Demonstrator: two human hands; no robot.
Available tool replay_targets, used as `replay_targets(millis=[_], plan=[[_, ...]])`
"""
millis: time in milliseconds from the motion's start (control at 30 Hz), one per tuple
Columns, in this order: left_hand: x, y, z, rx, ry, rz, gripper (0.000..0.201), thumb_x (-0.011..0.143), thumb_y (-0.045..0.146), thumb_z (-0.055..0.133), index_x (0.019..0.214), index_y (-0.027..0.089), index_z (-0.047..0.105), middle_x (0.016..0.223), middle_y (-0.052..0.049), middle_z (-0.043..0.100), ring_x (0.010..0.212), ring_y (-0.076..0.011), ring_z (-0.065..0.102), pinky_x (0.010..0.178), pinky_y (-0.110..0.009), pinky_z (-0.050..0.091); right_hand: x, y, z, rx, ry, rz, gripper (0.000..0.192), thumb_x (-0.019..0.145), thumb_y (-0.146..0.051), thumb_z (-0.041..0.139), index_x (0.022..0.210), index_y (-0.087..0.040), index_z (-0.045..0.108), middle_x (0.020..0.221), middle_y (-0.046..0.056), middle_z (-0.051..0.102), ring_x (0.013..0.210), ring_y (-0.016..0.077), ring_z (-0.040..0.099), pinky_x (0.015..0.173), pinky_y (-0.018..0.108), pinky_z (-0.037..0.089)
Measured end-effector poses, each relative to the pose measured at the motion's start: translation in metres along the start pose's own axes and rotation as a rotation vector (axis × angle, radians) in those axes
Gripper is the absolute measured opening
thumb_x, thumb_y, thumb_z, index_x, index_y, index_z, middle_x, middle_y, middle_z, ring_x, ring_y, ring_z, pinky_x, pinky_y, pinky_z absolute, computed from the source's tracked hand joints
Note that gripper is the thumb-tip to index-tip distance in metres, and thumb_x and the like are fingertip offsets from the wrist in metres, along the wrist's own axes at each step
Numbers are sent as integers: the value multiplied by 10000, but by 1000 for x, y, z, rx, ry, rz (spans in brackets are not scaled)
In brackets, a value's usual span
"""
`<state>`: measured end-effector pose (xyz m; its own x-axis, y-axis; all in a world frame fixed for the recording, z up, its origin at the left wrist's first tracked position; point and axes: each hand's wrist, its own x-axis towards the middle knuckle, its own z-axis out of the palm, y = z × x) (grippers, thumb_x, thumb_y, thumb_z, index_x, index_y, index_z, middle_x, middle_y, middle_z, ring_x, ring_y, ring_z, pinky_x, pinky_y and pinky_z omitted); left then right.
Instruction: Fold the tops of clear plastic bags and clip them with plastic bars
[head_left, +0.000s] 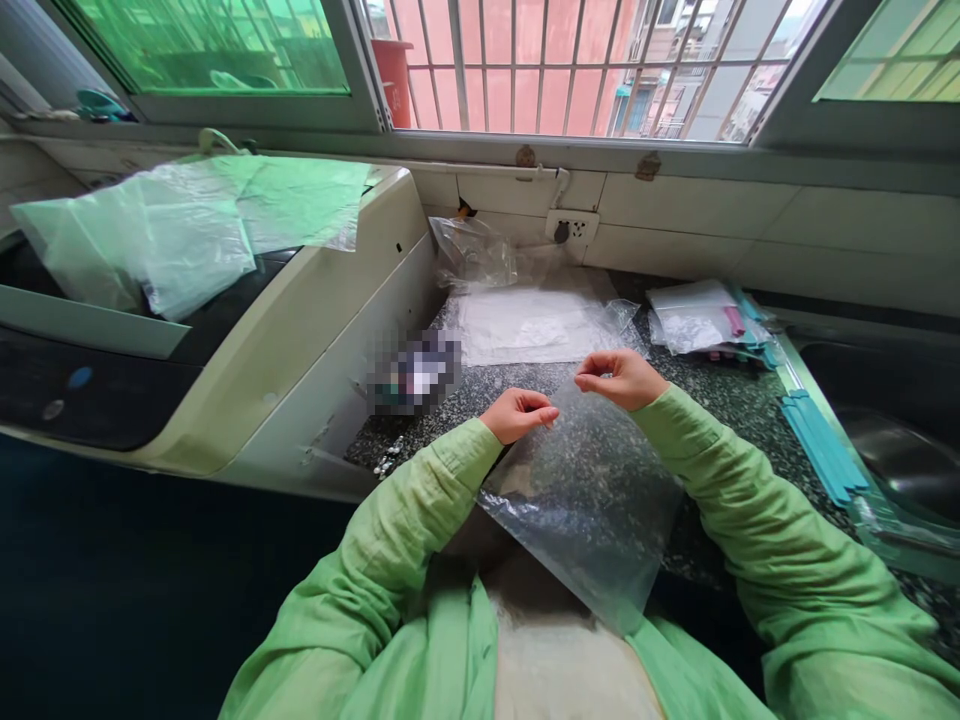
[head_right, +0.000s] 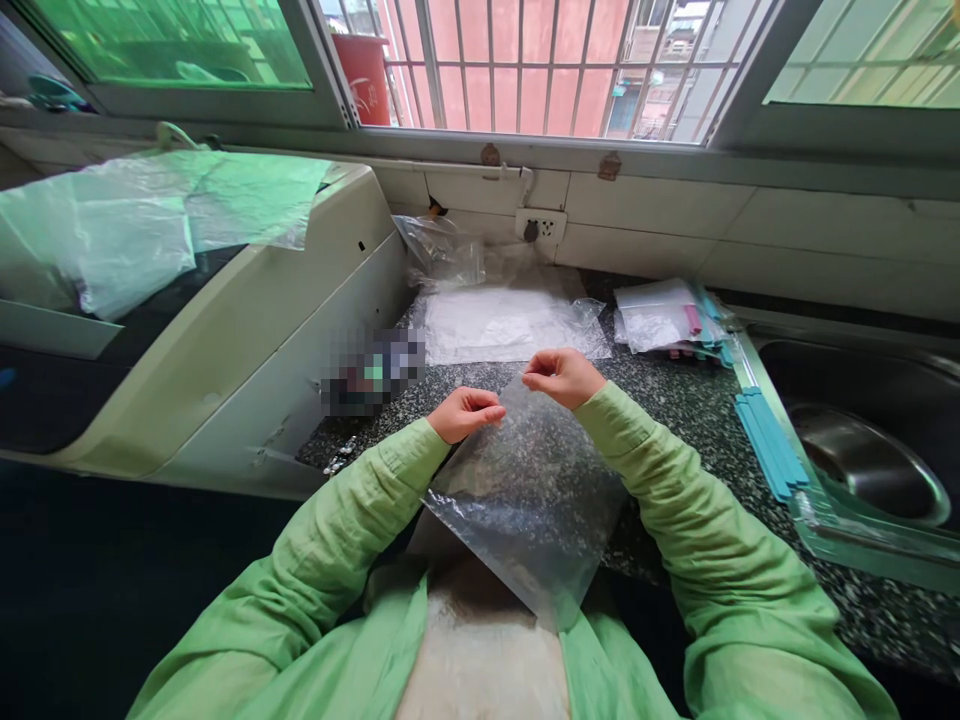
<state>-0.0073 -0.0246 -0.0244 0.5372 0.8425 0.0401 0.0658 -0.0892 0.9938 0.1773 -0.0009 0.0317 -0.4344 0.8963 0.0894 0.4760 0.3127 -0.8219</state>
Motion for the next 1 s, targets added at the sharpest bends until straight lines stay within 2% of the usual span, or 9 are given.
replay_targets(millis=[333, 467, 600, 1000], plan=[[-2, 3, -2, 54, -17, 5, 438, 621, 523, 584, 501, 105, 530, 440, 36, 420, 451, -44, 319, 462, -210, 234, -1, -2, 3, -46, 42, -30, 160, 628, -302, 562, 579, -150, 566, 523, 0, 565, 499, 92, 485, 527, 242, 418], [-1, 4, -2, 43, 30, -17, 446, 604, 541, 586, 526, 106, 529, 439, 47, 391, 451, -42, 305, 452, -207, 220, -1, -3, 7, -35, 25, -54, 167, 626, -309, 564, 569, -151, 563, 516, -3, 564, 497, 91, 482, 514, 233, 413], [1, 4, -1, 2, 76, -2, 442, 590, 542, 592, 542, 106, 539, 453, 40, 422, 455, -42, 318, 455, -203, 238, -1, -3, 15, -43, 2, -97, 177, 633, -313, 560, 565, -151, 569, 529, 0, 575, 510, 92, 488, 522, 228, 416], [1, 2, 1, 13, 68, 30, 413, 613, 506, 594, 525, 105, 553, 463, 21, 468, 467, -50, 359, 469, -198, 275, -1, -1, 16, -78, 12, -106, 185, 645, -320, 557, 573, -151, 584, 537, 5, 583, 517, 97, 491, 529, 229, 416]])
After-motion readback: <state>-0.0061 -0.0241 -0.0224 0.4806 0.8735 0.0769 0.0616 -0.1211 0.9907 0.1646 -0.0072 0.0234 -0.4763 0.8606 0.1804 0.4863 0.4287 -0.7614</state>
